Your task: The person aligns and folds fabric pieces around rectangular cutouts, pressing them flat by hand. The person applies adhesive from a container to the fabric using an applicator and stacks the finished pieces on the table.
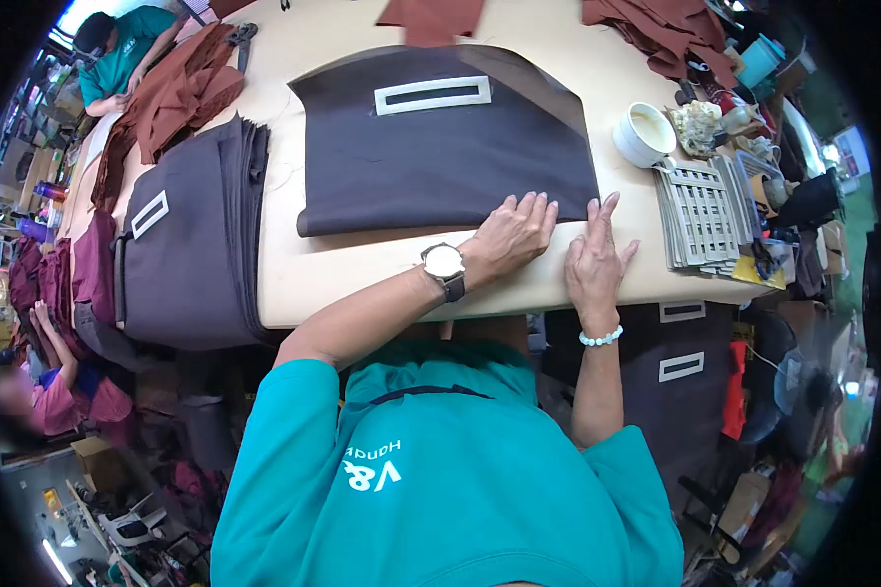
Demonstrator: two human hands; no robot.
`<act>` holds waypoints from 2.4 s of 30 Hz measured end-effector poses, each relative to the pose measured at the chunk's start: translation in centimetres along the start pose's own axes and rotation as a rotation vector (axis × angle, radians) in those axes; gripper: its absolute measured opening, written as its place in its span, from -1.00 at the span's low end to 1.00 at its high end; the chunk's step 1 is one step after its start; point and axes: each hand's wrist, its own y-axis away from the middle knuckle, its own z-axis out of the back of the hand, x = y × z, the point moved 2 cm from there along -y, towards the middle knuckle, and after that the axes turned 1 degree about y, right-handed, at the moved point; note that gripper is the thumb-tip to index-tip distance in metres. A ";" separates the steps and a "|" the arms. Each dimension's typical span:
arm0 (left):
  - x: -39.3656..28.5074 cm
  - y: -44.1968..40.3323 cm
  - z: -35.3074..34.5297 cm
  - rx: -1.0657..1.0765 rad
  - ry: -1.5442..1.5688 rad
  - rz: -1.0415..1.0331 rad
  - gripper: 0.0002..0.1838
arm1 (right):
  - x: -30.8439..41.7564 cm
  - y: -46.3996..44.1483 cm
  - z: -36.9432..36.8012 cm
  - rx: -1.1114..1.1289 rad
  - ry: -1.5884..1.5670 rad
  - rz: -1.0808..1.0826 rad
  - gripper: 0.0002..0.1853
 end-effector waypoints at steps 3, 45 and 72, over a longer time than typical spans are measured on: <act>-0.4 -1.7 -1.0 0.001 0.056 0.027 -0.59 | 0.0 0.1 0.2 0.002 0.009 0.004 -0.17; 9.4 20.7 12.9 -0.200 -0.148 0.457 -0.63 | 0.8 -4.3 0.1 -0.170 0.079 -0.251 -0.09; 7.4 17.6 11.9 -0.131 1.536 0.950 -0.38 | -4.2 0.3 5.2 -0.195 -0.511 -0.242 -0.20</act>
